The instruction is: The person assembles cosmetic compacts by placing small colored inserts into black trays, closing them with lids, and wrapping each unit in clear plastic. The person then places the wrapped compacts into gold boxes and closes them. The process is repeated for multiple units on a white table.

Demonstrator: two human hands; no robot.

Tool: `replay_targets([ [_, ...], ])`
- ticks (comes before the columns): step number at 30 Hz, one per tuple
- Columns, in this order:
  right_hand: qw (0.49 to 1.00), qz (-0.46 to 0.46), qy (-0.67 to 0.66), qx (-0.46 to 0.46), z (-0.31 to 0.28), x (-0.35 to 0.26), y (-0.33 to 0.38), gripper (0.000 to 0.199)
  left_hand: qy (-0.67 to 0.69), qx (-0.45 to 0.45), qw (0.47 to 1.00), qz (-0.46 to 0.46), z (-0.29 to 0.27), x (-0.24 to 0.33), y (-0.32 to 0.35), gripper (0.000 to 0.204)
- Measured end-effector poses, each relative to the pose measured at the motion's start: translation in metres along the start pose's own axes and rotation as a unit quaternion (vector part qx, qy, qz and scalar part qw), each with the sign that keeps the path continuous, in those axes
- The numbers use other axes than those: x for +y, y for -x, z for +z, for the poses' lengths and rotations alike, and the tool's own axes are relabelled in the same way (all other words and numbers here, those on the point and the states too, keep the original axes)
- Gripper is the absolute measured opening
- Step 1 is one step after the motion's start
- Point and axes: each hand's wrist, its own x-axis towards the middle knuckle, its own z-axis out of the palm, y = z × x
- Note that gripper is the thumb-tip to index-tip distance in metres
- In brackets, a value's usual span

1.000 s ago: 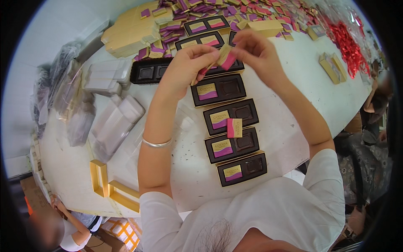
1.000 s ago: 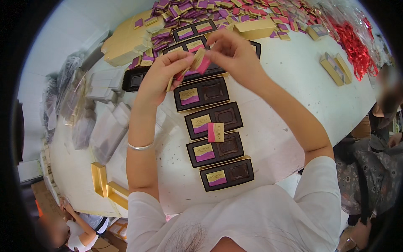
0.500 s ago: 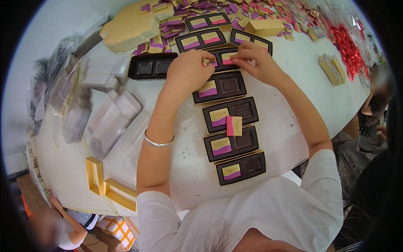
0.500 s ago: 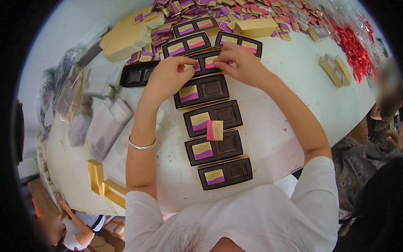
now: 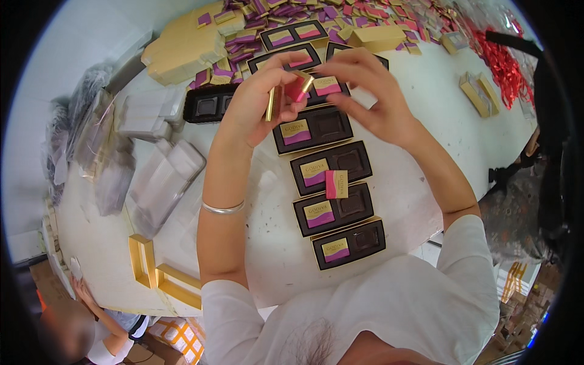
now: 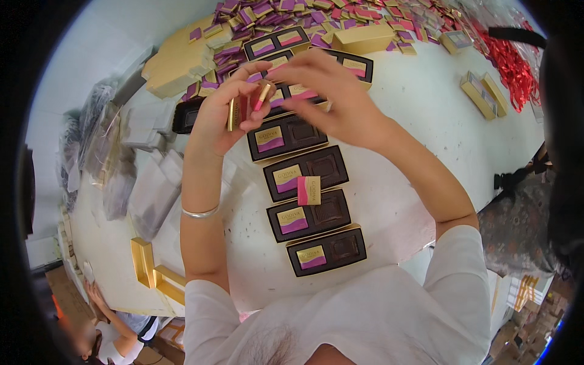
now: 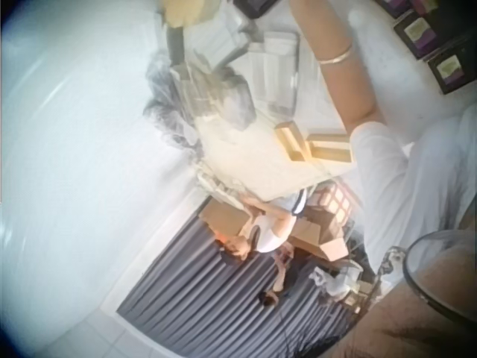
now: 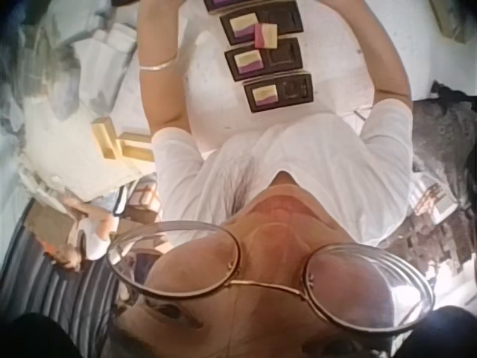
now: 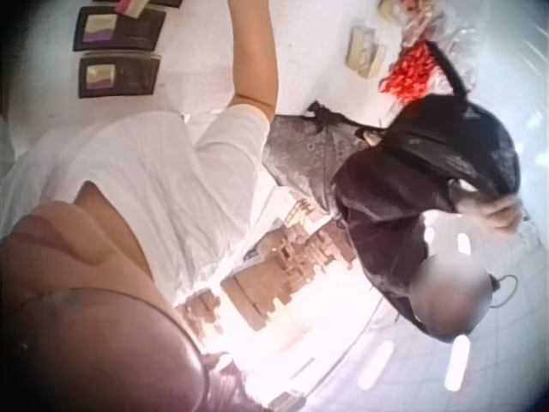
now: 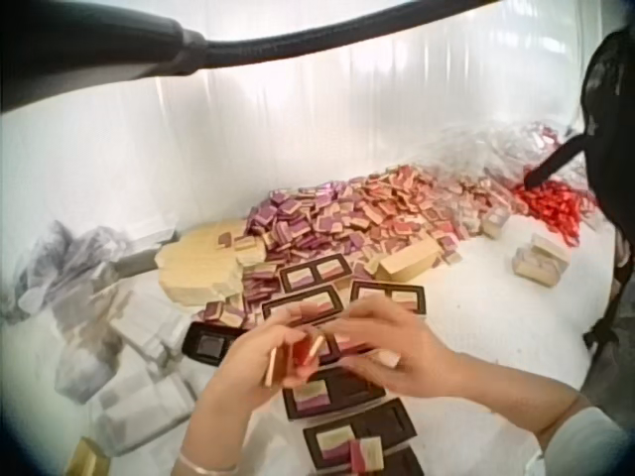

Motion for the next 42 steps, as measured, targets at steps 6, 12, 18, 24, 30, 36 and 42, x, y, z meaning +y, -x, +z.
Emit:
replay_targets([
  [6,0.957,0.169,-0.236,0.005,-0.009,0.004,-0.005,0.011,-0.036,-0.058,0.996,-0.057,0.022,0.001,0.007,0.037],
  [12,0.925,0.253,-0.282,0.022,-0.016,-0.006,0.011,0.020,-0.243,0.050,0.967,0.050,0.019,0.003,0.006,0.027],
  [18,0.953,0.217,-0.188,-0.100,-0.027,-0.005,0.020,0.020,-0.279,-0.008,0.960,0.008,0.025,0.001,0.010,0.022],
  [24,0.986,0.161,-0.002,-0.035,-0.019,-0.017,0.012,0.023,-0.259,0.117,0.958,0.038,0.036,-0.009,0.005,0.021],
  [30,0.991,0.040,0.085,-0.093,-0.019,-0.017,0.022,0.021,-0.345,0.095,0.933,-0.026,0.030,-0.001,0.008,0.022],
  [36,0.976,-0.014,0.114,-0.187,-0.009,0.003,0.045,0.022,-0.591,0.015,0.806,-0.009,-0.001,-0.008,0.009,0.025],
  [42,0.948,0.209,-0.079,-0.227,0.004,0.028,0.043,0.012,-0.595,0.006,0.803,-0.015,-0.010,-0.014,0.003,0.028],
])
